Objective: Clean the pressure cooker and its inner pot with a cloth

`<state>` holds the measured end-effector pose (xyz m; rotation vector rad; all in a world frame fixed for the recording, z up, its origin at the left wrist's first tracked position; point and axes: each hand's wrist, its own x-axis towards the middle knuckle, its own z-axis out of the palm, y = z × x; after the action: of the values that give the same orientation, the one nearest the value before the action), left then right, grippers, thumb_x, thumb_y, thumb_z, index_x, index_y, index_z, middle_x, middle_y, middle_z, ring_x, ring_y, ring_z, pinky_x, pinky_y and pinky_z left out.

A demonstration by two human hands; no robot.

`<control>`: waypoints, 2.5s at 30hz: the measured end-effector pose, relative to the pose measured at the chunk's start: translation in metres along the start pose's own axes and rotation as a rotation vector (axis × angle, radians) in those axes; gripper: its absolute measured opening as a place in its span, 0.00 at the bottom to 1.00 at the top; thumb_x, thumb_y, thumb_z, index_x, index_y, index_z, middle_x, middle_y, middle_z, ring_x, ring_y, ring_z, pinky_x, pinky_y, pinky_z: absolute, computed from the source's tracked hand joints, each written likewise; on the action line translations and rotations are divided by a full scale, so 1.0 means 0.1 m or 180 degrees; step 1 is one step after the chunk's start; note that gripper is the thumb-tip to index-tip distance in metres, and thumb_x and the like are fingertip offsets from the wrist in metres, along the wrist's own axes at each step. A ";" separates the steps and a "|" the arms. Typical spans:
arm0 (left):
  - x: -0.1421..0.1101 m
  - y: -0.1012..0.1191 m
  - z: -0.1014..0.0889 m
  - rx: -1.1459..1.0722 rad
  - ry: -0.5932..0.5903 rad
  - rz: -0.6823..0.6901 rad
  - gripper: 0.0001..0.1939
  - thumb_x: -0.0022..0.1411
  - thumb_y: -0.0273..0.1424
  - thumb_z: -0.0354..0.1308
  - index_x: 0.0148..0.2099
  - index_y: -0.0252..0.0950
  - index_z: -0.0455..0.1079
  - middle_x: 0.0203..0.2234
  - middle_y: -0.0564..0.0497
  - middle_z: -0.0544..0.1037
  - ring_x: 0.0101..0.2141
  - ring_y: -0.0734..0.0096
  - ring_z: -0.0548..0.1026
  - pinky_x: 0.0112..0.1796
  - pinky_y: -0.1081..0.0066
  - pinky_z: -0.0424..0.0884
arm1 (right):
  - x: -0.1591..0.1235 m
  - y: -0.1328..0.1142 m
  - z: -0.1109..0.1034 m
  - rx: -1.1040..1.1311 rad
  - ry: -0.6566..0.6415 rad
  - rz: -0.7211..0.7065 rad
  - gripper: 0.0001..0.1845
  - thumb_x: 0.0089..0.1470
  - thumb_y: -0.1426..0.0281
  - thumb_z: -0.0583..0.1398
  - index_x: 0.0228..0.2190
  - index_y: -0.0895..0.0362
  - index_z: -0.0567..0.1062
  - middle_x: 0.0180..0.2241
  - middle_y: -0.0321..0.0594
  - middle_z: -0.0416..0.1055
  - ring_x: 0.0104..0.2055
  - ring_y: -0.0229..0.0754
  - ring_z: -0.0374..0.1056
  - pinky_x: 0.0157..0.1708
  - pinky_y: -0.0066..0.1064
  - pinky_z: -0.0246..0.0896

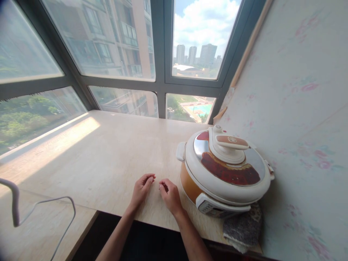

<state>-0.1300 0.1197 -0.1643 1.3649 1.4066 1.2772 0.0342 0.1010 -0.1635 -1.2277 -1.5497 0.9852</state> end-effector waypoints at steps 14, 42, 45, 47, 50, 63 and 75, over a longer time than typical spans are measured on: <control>0.00 -0.01 0.00 -0.0045 -0.0002 -0.0009 0.16 0.63 0.41 0.57 0.44 0.35 0.78 0.40 0.43 0.84 0.40 0.58 0.82 0.44 0.60 0.77 | 0.00 0.02 0.00 -0.0030 -0.0022 -0.0011 0.10 0.61 0.66 0.56 0.37 0.55 0.77 0.32 0.39 0.77 0.33 0.43 0.73 0.36 0.32 0.67; 0.02 -0.03 0.00 -0.0083 0.0016 0.0016 0.17 0.63 0.41 0.57 0.43 0.35 0.79 0.40 0.42 0.84 0.41 0.57 0.82 0.45 0.58 0.77 | 0.00 -0.02 0.00 0.0034 0.0059 0.0049 0.10 0.59 0.65 0.57 0.36 0.55 0.77 0.30 0.39 0.77 0.32 0.42 0.73 0.34 0.31 0.66; 0.03 -0.05 0.00 -0.0081 0.0001 0.0008 0.17 0.63 0.41 0.57 0.44 0.35 0.79 0.40 0.42 0.84 0.42 0.57 0.82 0.46 0.58 0.77 | 0.00 -0.02 0.00 0.0038 0.0061 0.0046 0.11 0.59 0.64 0.57 0.37 0.56 0.77 0.31 0.39 0.77 0.32 0.42 0.73 0.34 0.31 0.67; 0.03 -0.05 0.00 -0.0092 -0.0006 0.0003 0.17 0.63 0.41 0.57 0.44 0.35 0.79 0.40 0.42 0.84 0.42 0.57 0.82 0.46 0.58 0.77 | 0.00 -0.02 0.00 0.0042 0.0062 0.0057 0.11 0.59 0.64 0.57 0.37 0.56 0.77 0.31 0.39 0.77 0.32 0.42 0.73 0.34 0.31 0.67; 0.02 -0.04 0.00 -0.0098 -0.0001 0.0006 0.17 0.63 0.41 0.57 0.44 0.35 0.79 0.40 0.42 0.84 0.42 0.57 0.82 0.46 0.59 0.77 | 0.00 -0.02 0.00 0.0043 0.0070 0.0059 0.11 0.59 0.64 0.57 0.36 0.56 0.77 0.30 0.39 0.77 0.31 0.42 0.72 0.33 0.31 0.66; 0.02 0.00 -0.01 -0.0100 0.0048 0.0059 0.16 0.62 0.41 0.58 0.42 0.35 0.79 0.37 0.43 0.84 0.40 0.58 0.82 0.44 0.60 0.78 | 0.00 -0.04 -0.01 0.0041 0.0118 0.0013 0.11 0.59 0.63 0.57 0.35 0.55 0.77 0.29 0.38 0.77 0.31 0.42 0.72 0.33 0.31 0.67; 0.04 -0.02 0.01 -0.0193 0.0083 0.0100 0.17 0.61 0.42 0.58 0.42 0.35 0.79 0.37 0.43 0.84 0.38 0.59 0.83 0.42 0.61 0.79 | -0.06 -0.05 -0.01 0.0310 0.0206 0.0073 0.12 0.57 0.60 0.60 0.35 0.56 0.77 0.29 0.39 0.77 0.30 0.42 0.73 0.33 0.31 0.70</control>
<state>-0.1294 0.1240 -0.1657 1.3388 1.3578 1.3516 0.0349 0.0940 -0.1595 -1.1999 -1.4240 1.0143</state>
